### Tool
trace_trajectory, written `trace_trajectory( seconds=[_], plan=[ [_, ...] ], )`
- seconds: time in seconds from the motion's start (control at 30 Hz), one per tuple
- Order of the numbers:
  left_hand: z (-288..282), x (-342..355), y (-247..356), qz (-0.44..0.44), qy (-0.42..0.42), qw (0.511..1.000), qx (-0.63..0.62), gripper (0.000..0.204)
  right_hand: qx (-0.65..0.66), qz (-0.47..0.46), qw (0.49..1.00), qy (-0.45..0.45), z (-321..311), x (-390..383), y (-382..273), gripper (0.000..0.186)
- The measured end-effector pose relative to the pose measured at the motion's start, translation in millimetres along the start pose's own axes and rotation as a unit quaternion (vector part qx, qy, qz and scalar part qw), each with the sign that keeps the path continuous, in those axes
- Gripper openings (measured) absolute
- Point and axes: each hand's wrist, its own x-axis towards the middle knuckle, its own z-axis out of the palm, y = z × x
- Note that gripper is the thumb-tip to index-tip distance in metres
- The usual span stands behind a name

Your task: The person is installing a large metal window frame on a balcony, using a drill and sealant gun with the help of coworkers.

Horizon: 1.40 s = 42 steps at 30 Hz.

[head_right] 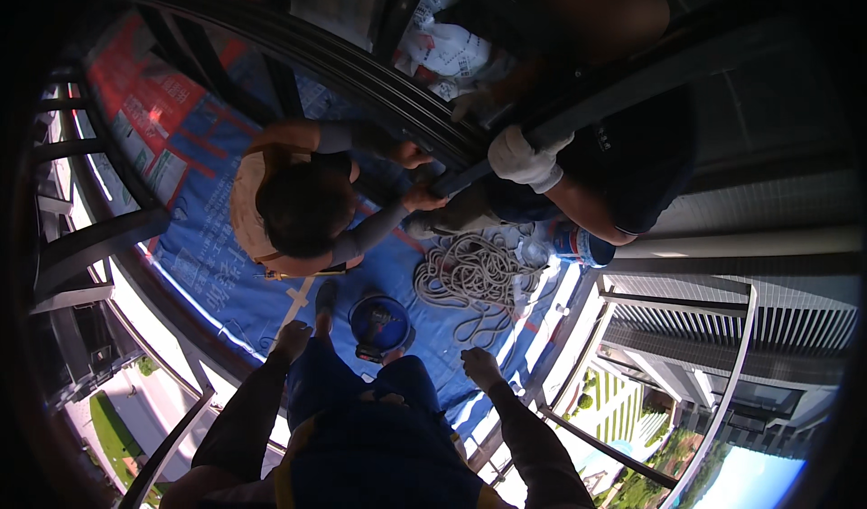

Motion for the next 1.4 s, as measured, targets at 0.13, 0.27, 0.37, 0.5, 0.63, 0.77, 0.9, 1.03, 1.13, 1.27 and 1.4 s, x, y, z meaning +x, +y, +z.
trace_trajectory(
  seconds=[0.13, 0.27, 0.37, 0.5, 0.63, 0.77, 0.9, 1.03, 1.13, 1.27, 1.4],
  plan=[
    [-2.4, -10.1, -13.7, -0.036, 0.004, 0.999, -0.010, 0.054, 0.013, 0.002, 1.000, 0.010, -5.8, -2.7, 13.1, 0.026],
    [3.4, -16.2, -41.9, -0.046, 0.019, 0.999, -0.020, 0.053, 0.040, 0.035, 0.998, -0.020, -7.4, -6.9, 10.2, 0.025],
    [7.8, -17.9, -47.4, -0.071, 0.005, 0.997, -0.016, 0.053, 0.037, 0.014, 0.999, -0.033, -8.0, -11.0, 5.4, 0.025],
    [13.6, -12.8, -59.2, -0.053, 0.011, 0.998, -0.030, 0.054, 0.015, 0.017, 1.000, 0.005, -4.7, -7.6, -0.2, 0.026],
    [26.9, 0.4, -46.0, -0.030, 0.003, 0.999, -0.039, 0.053, 0.038, 0.039, 0.998, 0.009, -11.2, -5.8, 1.6, 0.026],
    [35.1, 6.3, -65.1, 0.118, 0.069, 0.988, 0.070, 0.039, 0.025, -0.020, 0.999, -0.003, 4.2, 11.1, -18.0, 0.025],
    [-23.7, -15.8, 95.9, 0.117, -0.009, 0.992, -0.047, 0.033, 0.027, -0.107, 0.992, 0.062, 9.4, 12.5, -66.5, 0.028],
    [-44.3, -19.1, 181.5, 0.280, 0.026, 0.951, -0.128, 0.029, -0.024, -0.229, 0.966, 0.119, 17.0, 41.4, -139.9, 0.040],
    [-35.3, -2.2, 203.5, 0.332, 0.018, 0.934, -0.129, 0.027, 0.017, -0.288, 0.945, 0.154, 16.3, 55.3, -188.4, 0.040],
    [-36.3, -1.1, 173.4, 0.245, -0.038, 0.964, -0.095, 0.027, 0.119, -0.219, 0.962, 0.108, 41.8, 52.0, -205.2, 0.041],
    [-7.9, 23.4, 57.8, 0.203, 0.010, 0.979, -0.018, 0.027, -0.096, -0.230, 0.962, 0.110, 43.0, 53.6, -130.5, 0.041]
  ],
)
